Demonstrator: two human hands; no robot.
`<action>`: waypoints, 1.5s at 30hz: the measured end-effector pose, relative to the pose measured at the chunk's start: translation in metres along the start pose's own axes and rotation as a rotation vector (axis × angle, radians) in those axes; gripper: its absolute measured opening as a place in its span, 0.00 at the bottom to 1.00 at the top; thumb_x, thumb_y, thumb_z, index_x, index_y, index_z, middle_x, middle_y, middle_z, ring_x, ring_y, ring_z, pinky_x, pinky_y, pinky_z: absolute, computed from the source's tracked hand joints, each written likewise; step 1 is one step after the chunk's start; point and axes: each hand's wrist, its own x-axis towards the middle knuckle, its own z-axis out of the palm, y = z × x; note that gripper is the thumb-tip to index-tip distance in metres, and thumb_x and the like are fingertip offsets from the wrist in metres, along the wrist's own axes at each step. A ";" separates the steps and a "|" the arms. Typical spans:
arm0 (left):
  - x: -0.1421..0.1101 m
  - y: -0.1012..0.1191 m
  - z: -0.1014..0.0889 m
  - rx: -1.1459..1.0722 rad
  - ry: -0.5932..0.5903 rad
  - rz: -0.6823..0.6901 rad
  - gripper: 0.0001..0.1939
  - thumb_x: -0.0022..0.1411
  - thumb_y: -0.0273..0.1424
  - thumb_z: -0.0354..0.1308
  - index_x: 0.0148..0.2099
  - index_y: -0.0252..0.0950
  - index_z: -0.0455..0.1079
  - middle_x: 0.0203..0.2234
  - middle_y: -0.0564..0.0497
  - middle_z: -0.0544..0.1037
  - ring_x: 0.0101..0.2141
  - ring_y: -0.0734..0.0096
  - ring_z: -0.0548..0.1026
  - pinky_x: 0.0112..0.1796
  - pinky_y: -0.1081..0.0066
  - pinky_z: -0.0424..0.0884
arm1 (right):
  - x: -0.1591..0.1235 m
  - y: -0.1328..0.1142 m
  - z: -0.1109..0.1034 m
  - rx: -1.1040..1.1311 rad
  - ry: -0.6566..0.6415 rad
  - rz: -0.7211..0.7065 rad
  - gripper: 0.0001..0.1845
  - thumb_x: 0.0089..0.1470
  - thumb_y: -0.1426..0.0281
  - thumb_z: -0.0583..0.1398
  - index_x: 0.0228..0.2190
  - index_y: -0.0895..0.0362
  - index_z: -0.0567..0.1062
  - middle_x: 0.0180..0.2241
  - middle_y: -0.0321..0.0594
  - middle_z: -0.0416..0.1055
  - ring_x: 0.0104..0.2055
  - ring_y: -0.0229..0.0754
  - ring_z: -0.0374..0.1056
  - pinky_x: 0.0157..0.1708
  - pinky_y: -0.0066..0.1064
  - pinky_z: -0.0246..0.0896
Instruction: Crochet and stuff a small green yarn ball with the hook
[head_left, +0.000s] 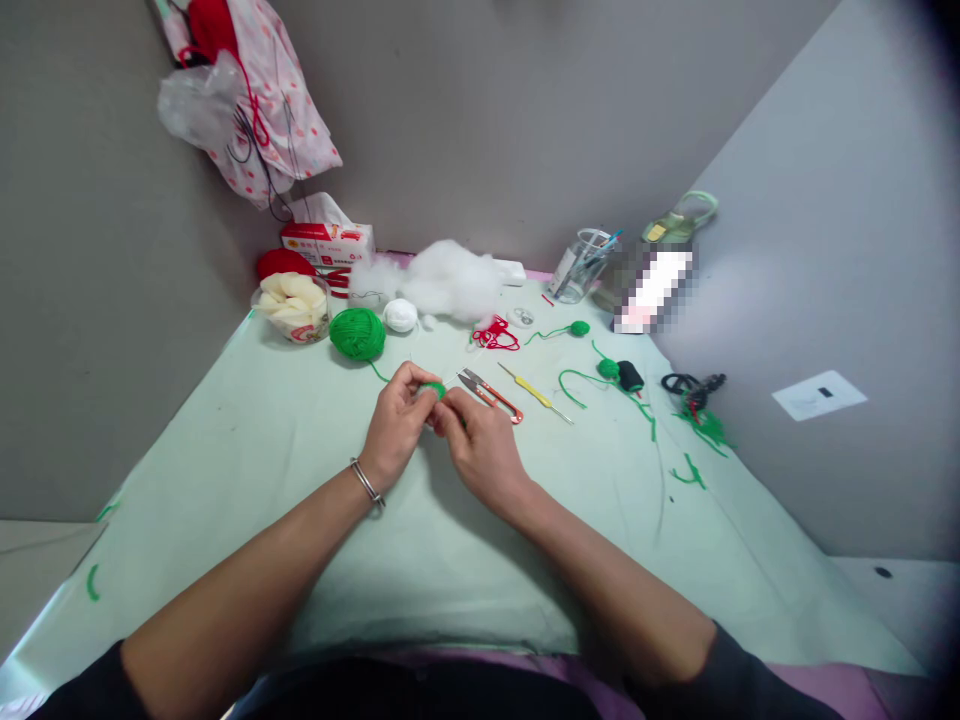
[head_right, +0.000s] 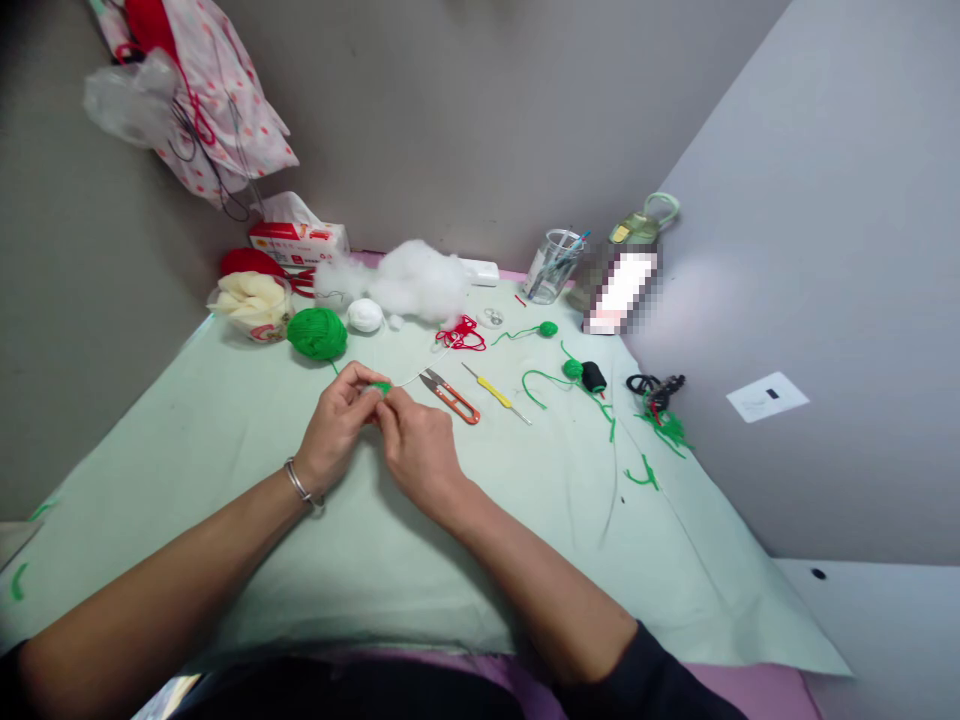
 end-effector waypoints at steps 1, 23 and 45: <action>0.000 -0.001 0.000 0.000 0.015 -0.004 0.08 0.53 0.27 0.64 0.34 0.37 0.67 0.21 0.60 0.71 0.19 0.79 0.67 0.21 0.77 0.65 | -0.002 -0.002 0.002 -0.038 -0.011 -0.016 0.13 0.63 0.69 0.52 0.27 0.54 0.69 0.24 0.36 0.70 0.25 0.39 0.61 0.30 0.31 0.50; 0.001 0.004 -0.002 -0.013 -0.108 -0.033 0.15 0.55 0.34 0.69 0.40 0.36 0.68 0.33 0.55 0.76 0.28 0.73 0.76 0.35 0.67 0.77 | 0.018 0.019 -0.012 0.299 -0.033 0.175 0.18 0.59 0.59 0.56 0.21 0.55 0.67 0.19 0.31 0.63 0.23 0.36 0.56 0.26 0.28 0.51; -0.005 -0.002 0.004 0.027 -0.085 0.066 0.15 0.59 0.36 0.66 0.43 0.38 0.64 0.34 0.55 0.75 0.30 0.73 0.78 0.37 0.69 0.77 | 0.020 0.022 -0.007 0.400 0.029 0.215 0.20 0.56 0.54 0.59 0.22 0.55 0.67 0.22 0.34 0.68 0.25 0.37 0.62 0.29 0.28 0.57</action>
